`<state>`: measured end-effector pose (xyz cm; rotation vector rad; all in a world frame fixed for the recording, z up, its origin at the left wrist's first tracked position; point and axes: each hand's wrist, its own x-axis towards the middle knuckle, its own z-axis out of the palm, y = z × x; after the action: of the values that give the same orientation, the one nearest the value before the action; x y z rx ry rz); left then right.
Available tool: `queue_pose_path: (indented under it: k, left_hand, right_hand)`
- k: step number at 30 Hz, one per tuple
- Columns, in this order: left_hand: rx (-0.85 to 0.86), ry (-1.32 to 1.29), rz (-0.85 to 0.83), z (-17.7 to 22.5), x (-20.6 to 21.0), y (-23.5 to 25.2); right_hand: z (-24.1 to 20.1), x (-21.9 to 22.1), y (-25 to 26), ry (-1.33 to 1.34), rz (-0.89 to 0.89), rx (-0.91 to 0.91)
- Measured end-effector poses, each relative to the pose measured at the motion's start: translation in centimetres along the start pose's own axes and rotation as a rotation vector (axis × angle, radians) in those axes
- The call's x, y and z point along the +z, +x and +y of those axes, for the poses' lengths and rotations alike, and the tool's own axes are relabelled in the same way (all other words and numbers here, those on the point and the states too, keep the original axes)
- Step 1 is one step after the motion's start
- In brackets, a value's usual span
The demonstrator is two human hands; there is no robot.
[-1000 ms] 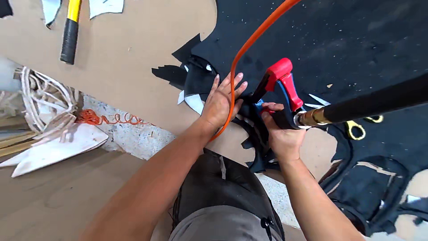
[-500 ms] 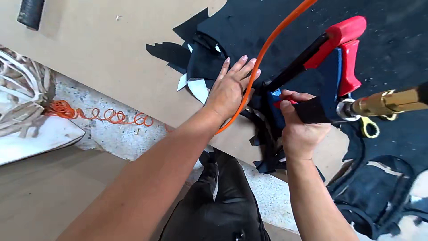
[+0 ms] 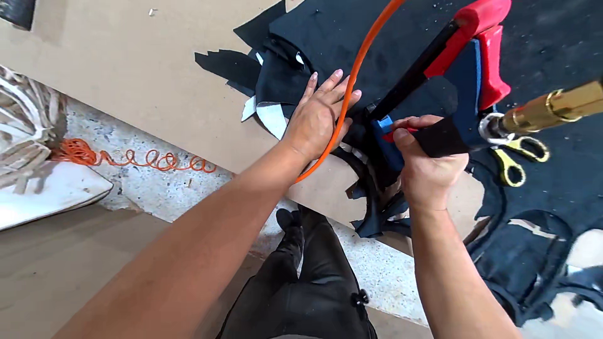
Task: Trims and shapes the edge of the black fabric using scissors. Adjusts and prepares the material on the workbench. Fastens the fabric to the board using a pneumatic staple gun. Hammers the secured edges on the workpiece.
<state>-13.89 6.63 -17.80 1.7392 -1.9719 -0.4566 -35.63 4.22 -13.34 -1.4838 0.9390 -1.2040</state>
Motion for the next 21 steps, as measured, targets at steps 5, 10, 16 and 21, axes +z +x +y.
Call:
queue_pose_path:
  k: [5,10,16,21]
  left_hand:
    - [0.043,-0.014,-0.002,-1.2,-1.8,-3.9]
    - [0.064,-0.013,0.097,-1.9,-1.5,-5.6]
    - [0.074,-0.048,0.073,-2.2,-1.6,-5.5]
    - [0.062,-0.052,0.087,-2.1,-1.8,-5.6]
  right_hand:
    - [-0.5,-0.6,-1.1,0.066,-0.104,0.071]
    - [-1.3,1.1,-2.3,0.047,-0.155,0.073]
    - [-2.6,2.0,-2.1,-0.055,-0.176,0.109]
    - [-3.0,2.8,-2.1,-0.091,-0.190,0.123]
